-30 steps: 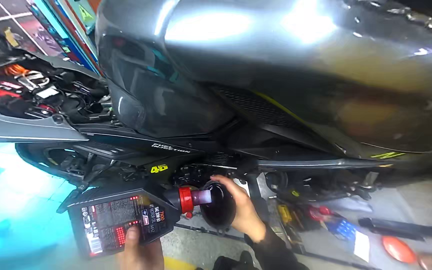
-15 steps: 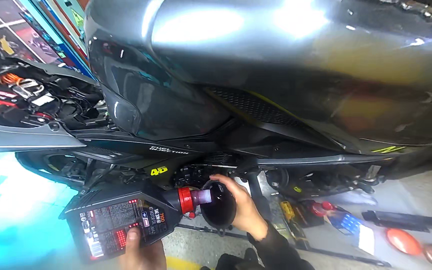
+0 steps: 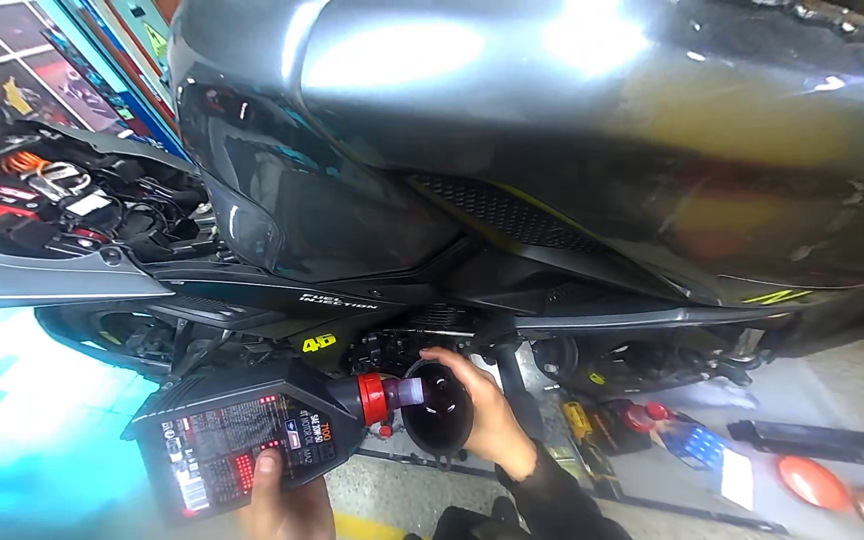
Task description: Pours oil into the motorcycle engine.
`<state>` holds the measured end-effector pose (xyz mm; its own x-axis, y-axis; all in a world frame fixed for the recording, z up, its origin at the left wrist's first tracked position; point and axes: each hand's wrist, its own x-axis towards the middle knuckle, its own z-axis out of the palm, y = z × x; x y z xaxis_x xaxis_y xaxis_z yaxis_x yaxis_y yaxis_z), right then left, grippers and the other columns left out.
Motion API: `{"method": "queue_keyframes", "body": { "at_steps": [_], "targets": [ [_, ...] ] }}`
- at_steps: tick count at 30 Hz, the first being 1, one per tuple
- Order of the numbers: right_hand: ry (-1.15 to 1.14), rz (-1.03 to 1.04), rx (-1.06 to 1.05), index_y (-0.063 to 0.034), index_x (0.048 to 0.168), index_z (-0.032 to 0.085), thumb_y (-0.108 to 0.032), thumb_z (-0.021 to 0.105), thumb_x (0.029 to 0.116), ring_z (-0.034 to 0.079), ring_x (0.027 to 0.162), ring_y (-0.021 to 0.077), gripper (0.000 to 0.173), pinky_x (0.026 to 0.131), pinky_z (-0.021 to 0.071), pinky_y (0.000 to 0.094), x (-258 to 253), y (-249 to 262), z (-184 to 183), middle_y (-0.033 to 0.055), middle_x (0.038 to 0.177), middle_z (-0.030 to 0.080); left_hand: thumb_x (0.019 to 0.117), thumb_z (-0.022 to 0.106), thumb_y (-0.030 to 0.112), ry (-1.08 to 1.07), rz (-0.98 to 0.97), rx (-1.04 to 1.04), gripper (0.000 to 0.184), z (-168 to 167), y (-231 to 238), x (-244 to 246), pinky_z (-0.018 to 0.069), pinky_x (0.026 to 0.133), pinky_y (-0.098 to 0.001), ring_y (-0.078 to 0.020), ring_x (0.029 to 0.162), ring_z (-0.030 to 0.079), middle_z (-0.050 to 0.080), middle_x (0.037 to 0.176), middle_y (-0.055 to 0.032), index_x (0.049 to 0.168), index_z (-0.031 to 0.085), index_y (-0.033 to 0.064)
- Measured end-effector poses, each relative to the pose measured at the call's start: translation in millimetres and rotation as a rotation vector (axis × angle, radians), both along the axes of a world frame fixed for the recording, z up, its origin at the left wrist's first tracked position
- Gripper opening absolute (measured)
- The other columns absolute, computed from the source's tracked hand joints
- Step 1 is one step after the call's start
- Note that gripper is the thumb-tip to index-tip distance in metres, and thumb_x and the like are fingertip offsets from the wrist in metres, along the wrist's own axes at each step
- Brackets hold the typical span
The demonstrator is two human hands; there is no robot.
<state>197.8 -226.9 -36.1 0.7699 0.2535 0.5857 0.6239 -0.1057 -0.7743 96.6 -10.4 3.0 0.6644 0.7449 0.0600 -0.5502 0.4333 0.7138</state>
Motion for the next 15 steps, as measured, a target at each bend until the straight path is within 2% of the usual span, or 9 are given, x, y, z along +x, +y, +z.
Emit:
{"method": "queue_keyframes", "body": {
  "at_steps": [11,15],
  "targets": [
    [0.000,0.002,0.008,-0.0168,0.140,0.060,-0.033,0.090,0.0728,0.066,0.116,0.0106,0.076,0.097,0.0599,0.0392,0.2,-0.2,0.7,-0.0013,0.130,0.068,0.0681,0.094,0.025,-0.028,-0.028,-0.037,0.065,7.0,-1.5,0.5,0.0621,0.086,-0.0449,-0.0225,0.098,0.073,0.072,0.106,-0.0131,0.120,0.058,0.0085],
    [-0.002,-0.003,-0.001,-0.0167,0.141,0.060,-0.033,0.089,0.0735,0.066,0.116,0.0106,0.075,0.098,0.0596,0.0390,0.1,-0.3,0.6,-0.0011,0.130,0.068,0.0662,0.095,0.028,-0.023,-0.064,-0.043,0.070,4.7,0.3,0.9,0.0618,0.087,-0.0467,-0.0243,0.099,0.072,0.071,0.107,-0.0137,0.122,0.057,0.0090]
  ]
}}
